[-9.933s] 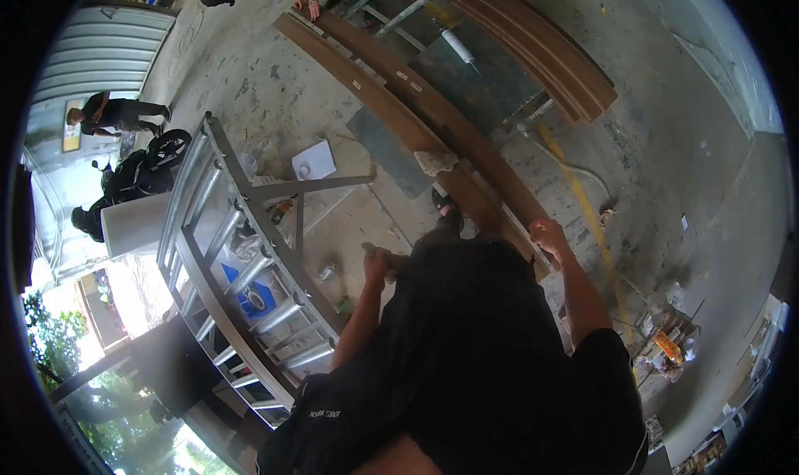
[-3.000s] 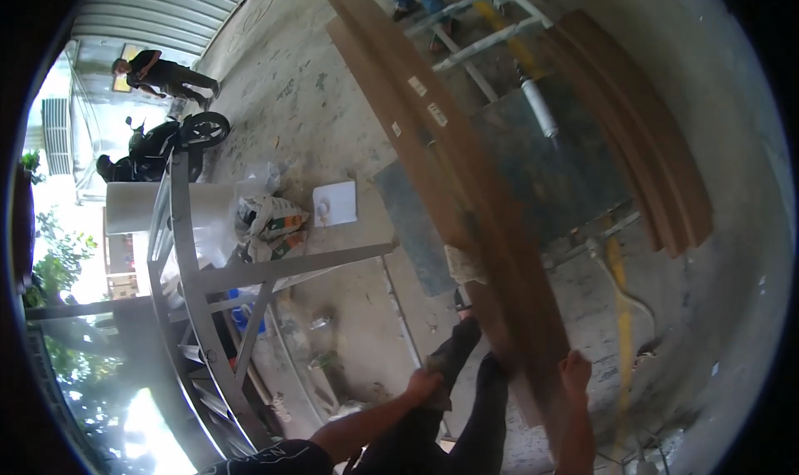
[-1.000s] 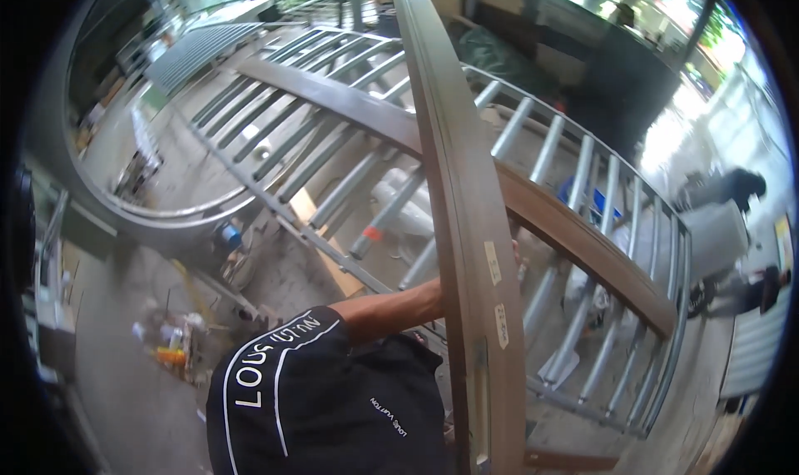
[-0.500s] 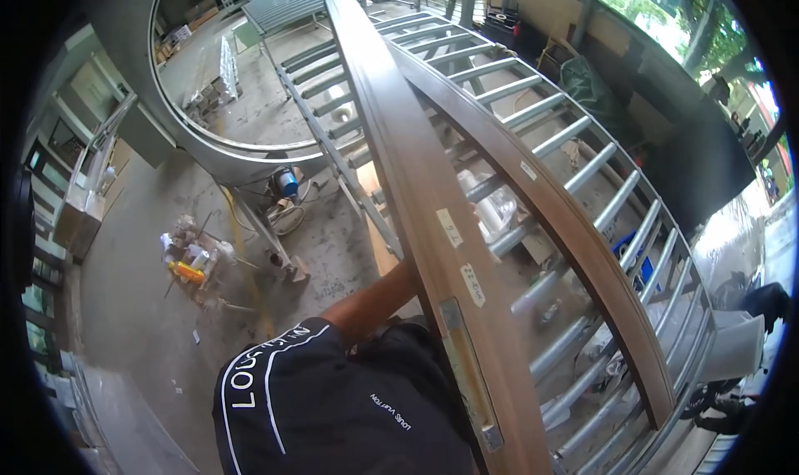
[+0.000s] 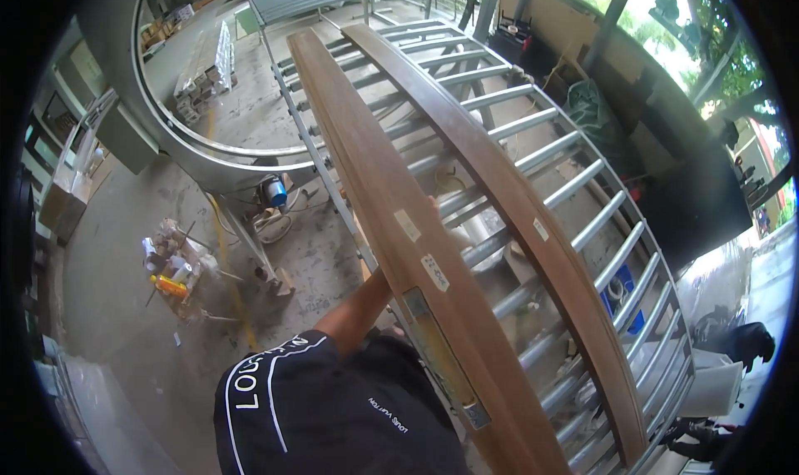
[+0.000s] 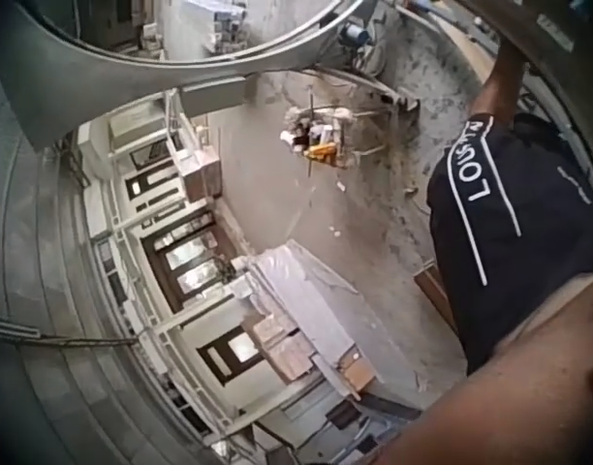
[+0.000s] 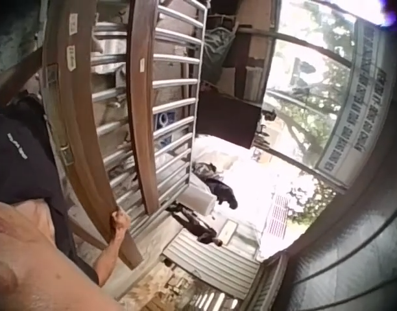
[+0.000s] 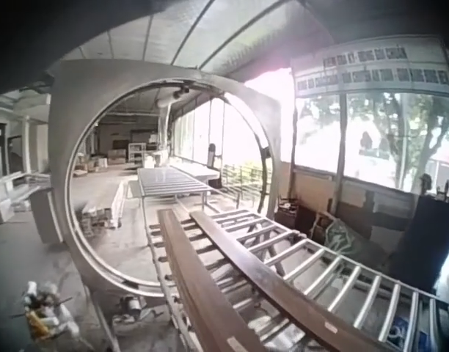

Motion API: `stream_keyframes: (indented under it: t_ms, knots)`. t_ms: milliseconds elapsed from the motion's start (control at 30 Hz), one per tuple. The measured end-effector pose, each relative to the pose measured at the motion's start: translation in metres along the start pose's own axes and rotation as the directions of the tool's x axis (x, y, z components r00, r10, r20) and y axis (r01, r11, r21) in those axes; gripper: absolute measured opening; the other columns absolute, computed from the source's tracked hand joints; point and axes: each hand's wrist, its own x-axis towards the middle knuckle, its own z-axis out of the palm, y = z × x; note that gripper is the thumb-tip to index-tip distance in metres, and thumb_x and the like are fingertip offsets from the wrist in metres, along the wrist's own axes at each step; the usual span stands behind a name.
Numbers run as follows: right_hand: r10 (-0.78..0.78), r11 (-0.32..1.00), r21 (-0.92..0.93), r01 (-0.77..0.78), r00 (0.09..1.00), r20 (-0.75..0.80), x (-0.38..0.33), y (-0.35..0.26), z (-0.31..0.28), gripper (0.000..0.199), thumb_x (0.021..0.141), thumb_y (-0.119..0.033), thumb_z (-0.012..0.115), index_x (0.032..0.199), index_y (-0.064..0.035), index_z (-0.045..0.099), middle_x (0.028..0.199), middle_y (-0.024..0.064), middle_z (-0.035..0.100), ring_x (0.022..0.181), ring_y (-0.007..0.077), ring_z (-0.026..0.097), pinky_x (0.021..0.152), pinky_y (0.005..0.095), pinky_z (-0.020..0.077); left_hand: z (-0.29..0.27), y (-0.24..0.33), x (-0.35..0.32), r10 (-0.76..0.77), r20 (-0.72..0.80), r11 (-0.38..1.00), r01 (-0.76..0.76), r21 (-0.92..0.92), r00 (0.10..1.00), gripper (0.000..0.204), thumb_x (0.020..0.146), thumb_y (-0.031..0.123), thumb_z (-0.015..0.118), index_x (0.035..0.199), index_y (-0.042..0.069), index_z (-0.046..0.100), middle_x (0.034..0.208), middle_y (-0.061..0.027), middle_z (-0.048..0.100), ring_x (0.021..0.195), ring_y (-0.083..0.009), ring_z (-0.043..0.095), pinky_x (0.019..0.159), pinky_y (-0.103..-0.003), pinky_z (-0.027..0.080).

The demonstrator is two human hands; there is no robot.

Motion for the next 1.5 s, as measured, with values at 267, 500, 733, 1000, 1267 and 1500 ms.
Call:
stream_keyframes:
  t_ms: [267, 500, 733, 1000, 1267, 1500]
  knots:
    - [-0.02, 0.997, -0.076, 0.018, 0.999, -0.025, 0.009, -0.015, -0.05, 0.045, 0.087, -0.04, 0.059, 0.125, -0.0185, 0.064, 0.088, 0.015, 0.069, 0.077, 0.0375, 0.062, 0.072, 0.0482, 0.0491, 0.007, 0.033, 0.028, -0.081, -0.02, 0.911, 0.066, -0.408, 0.997, 0.058, 0.1, 0.032, 0.054, 0.148, 0.005, 0.035, 0.147, -0.0109, 0.045, 0.139, -0.0233, 0.04, 0.116, -0.039, 0.035]
    - [-0.341, 0.924, -0.3, 0.238, 0.865, -0.367, 0.025, 0.006, -0.067, 0.029, 0.072, -0.002, 0.061, 0.1, 0.0006, 0.066, 0.083, 0.0244, 0.058, 0.078, 0.0423, 0.056, 0.072, 0.0506, 0.0464, 0.008, 0.036, 0.035, -0.088, 0.022, 0.965, 0.091, -0.245, 0.996, 0.054, 0.099, 0.035, 0.054, 0.142, 0.006, 0.038, 0.137, -0.0122, 0.05, 0.127, -0.0238, 0.047, 0.103, -0.039, 0.043]
    - [-0.361, 0.904, -0.334, 0.265, 0.893, -0.269, 0.051, -0.08, -0.132, 0.016, 0.073, -0.012, 0.059, 0.086, -0.003, 0.059, 0.071, 0.0176, 0.058, 0.071, 0.0387, 0.056, 0.069, 0.0485, 0.045, 0.054, 0.025, -0.032, 0.237, -0.654, 0.838, 0.189, 0.512, 0.719, 0.05, 0.096, 0.05, 0.046, 0.121, 0.007, 0.054, 0.11, -0.0132, 0.063, 0.091, -0.0254, 0.062, 0.071, -0.044, 0.052]
    - [0.005, 0.995, 0.099, -0.009, 0.999, 0.047, 0.093, -0.09, -0.108, 0.057, 0.093, -0.059, 0.046, 0.07, -0.0115, 0.068, 0.078, 0.014, 0.07, 0.075, 0.0367, 0.066, 0.066, 0.0493, 0.053, 0.158, -0.078, -0.109, 0.119, -0.771, 0.5, 0.632, 0.591, 0.626, 0.059, 0.096, 0.06, 0.045, 0.127, 0.01, 0.052, 0.112, -0.0086, 0.061, 0.093, -0.0238, 0.062, 0.067, -0.038, 0.052]
    - [-0.014, 0.948, 0.317, 0.036, 0.997, -0.071, 0.111, -0.077, -0.036, 0.068, 0.082, -0.074, 0.051, 0.064, -0.0116, 0.072, 0.07, 0.0151, 0.069, 0.072, 0.0373, 0.067, 0.067, 0.0469, 0.054, 0.151, -0.075, -0.089, -0.191, -0.895, 0.148, 0.913, 0.379, 0.403, 0.07, 0.094, 0.06, 0.048, 0.138, 0.007, 0.041, 0.112, -0.0146, 0.063, 0.096, -0.0368, 0.07, 0.046, -0.029, 0.051]
    - [-0.008, 0.954, 0.298, 0.026, 0.998, -0.063, 0.138, -0.073, -0.005, 0.06, 0.081, -0.07, 0.052, 0.074, -0.0151, 0.076, 0.077, 0.0155, 0.071, 0.08, 0.0363, 0.068, 0.074, 0.0467, 0.0544, 0.118, -0.046, -0.071, -0.404, -0.883, -0.037, 0.96, 0.279, 0.241, 0.069, 0.095, 0.06, 0.046, 0.132, 0.002, 0.049, 0.11, -0.0183, 0.068, 0.086, -0.0302, 0.073, 0.052, -0.029, 0.053]
